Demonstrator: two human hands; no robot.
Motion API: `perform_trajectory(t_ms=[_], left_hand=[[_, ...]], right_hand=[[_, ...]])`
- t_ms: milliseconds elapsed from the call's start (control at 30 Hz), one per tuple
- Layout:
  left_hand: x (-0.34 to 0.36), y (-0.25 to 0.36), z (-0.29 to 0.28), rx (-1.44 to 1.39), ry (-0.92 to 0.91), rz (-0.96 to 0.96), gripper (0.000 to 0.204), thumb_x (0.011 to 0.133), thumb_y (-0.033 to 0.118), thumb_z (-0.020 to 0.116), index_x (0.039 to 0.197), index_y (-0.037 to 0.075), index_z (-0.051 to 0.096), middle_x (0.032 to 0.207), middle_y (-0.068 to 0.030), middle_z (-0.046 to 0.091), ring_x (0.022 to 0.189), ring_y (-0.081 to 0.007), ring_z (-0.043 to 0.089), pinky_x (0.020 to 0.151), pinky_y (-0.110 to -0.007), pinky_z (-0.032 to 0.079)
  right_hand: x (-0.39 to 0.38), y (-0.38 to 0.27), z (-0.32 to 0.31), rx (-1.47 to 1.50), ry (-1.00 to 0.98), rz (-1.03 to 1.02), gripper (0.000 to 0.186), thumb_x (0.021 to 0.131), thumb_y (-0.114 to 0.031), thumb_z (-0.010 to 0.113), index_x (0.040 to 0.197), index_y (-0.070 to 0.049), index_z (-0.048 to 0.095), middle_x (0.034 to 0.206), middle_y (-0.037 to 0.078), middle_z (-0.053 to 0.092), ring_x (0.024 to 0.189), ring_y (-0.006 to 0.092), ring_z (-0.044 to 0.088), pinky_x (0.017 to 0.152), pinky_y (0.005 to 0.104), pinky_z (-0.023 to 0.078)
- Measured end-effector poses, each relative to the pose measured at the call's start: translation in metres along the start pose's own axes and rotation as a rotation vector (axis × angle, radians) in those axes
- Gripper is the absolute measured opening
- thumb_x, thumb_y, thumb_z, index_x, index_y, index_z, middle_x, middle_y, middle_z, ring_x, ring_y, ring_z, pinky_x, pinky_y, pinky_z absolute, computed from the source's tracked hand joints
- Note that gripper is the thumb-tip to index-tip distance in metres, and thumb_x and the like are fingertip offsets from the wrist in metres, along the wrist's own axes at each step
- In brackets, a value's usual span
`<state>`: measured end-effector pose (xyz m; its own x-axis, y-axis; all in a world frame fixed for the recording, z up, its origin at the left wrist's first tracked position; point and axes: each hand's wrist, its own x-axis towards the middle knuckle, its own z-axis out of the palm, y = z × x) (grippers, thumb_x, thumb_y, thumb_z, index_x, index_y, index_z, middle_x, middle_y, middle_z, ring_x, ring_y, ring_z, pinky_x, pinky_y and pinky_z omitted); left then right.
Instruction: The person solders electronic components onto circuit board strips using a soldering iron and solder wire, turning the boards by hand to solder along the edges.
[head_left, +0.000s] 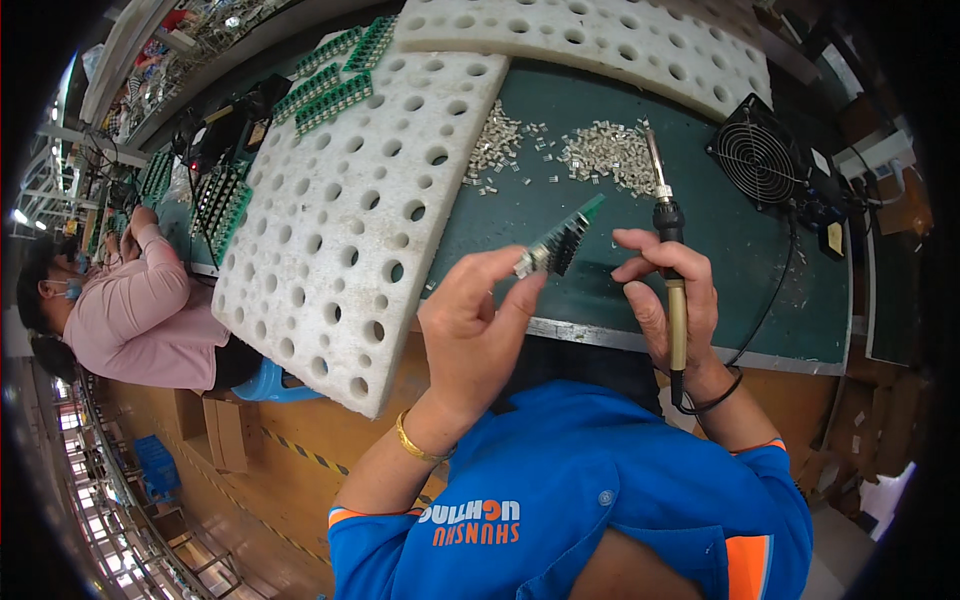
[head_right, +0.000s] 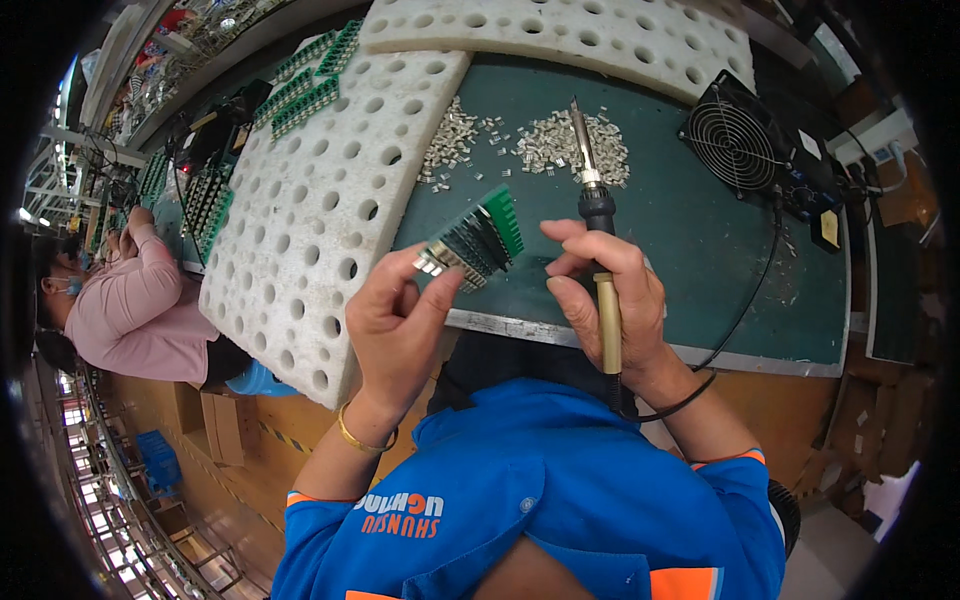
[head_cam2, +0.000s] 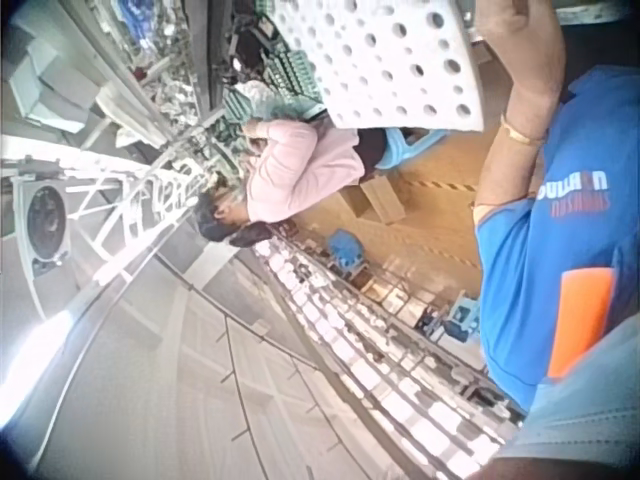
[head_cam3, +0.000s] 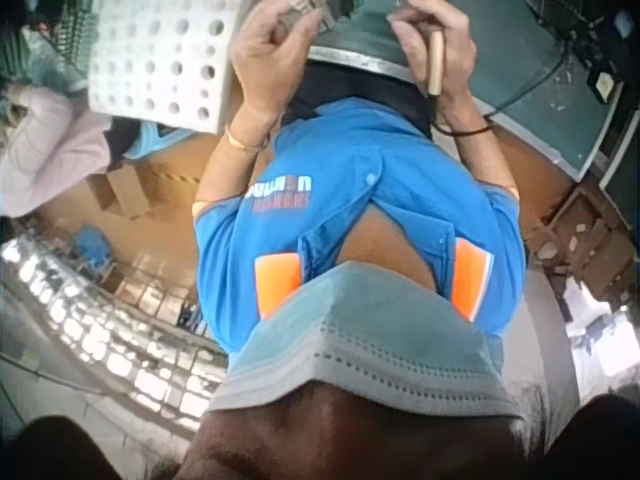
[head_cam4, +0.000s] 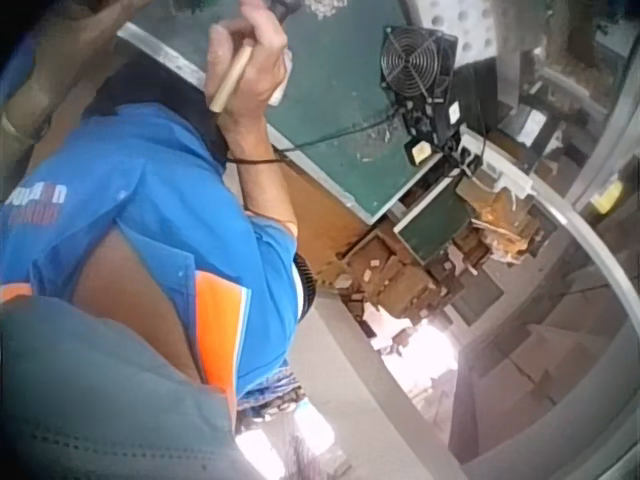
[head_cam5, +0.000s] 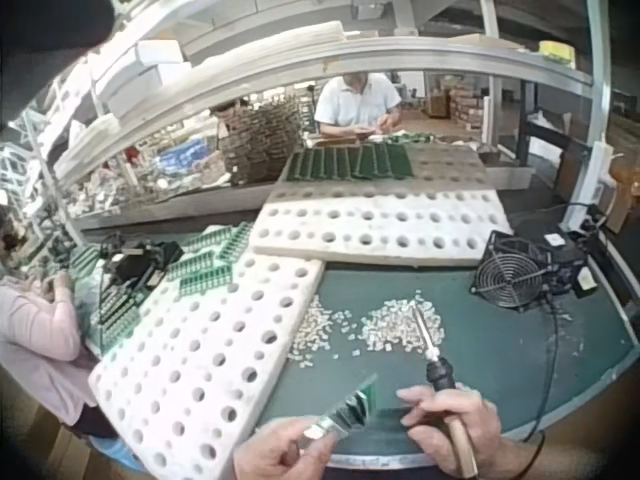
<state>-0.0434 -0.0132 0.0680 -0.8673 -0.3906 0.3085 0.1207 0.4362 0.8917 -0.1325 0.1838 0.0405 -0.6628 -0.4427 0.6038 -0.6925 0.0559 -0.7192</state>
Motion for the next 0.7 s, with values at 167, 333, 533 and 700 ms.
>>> perform_trajectory(t_ms=[167,333,533,700], left_hand=[[-0.003,-0.007,0.012,0.147,-0.032,0.388,0.035,0.074,-0.011,0.072,0.105,0.006,0.072,0.095,-0.0094,0.070,0.062,-0.0123,0.062,0.056,-0.023,0.048],[-0.010,-0.017,0.012,0.340,-0.076,0.520,0.039,0.066,-0.011,0.072,0.099,0.009,0.075,0.098,-0.0096,0.070,0.066,-0.0160,0.067,0.052,-0.026,0.052],[-0.014,-0.039,0.018,0.377,-0.036,0.606,0.034,0.070,0.003,0.075,0.102,0.016,0.074,0.099,-0.0066,0.070,0.061,-0.0139,0.064,0.048,-0.025,0.050],[-0.018,-0.054,0.022,0.380,-0.024,0.667,0.034,0.072,0.005,0.075,0.104,0.017,0.074,0.099,-0.0059,0.071,0.061,-0.0126,0.063,0.048,-0.024,0.048]], right_hand=[[-0.002,0.000,0.003,0.269,0.055,0.072,0.037,0.096,-0.018,0.065,0.123,-0.002,0.044,0.123,0.024,0.063,0.085,0.0183,0.067,0.080,0.0322,0.055],[-0.009,0.004,-0.002,0.167,-0.025,-0.051,0.046,0.098,-0.036,0.060,0.124,-0.002,0.044,0.120,0.023,0.065,0.091,0.0214,0.069,0.079,0.0324,0.055],[-0.024,0.003,-0.001,0.127,-0.067,-0.022,0.038,0.097,-0.028,0.063,0.119,-0.002,0.047,0.114,0.022,0.067,0.089,0.0250,0.069,0.075,0.0346,0.056],[-0.024,0.000,0.001,-0.021,-0.078,-0.137,0.028,0.094,-0.015,0.066,0.113,-0.002,0.050,0.109,0.022,0.069,0.080,0.0281,0.069,0.069,0.0360,0.056]])
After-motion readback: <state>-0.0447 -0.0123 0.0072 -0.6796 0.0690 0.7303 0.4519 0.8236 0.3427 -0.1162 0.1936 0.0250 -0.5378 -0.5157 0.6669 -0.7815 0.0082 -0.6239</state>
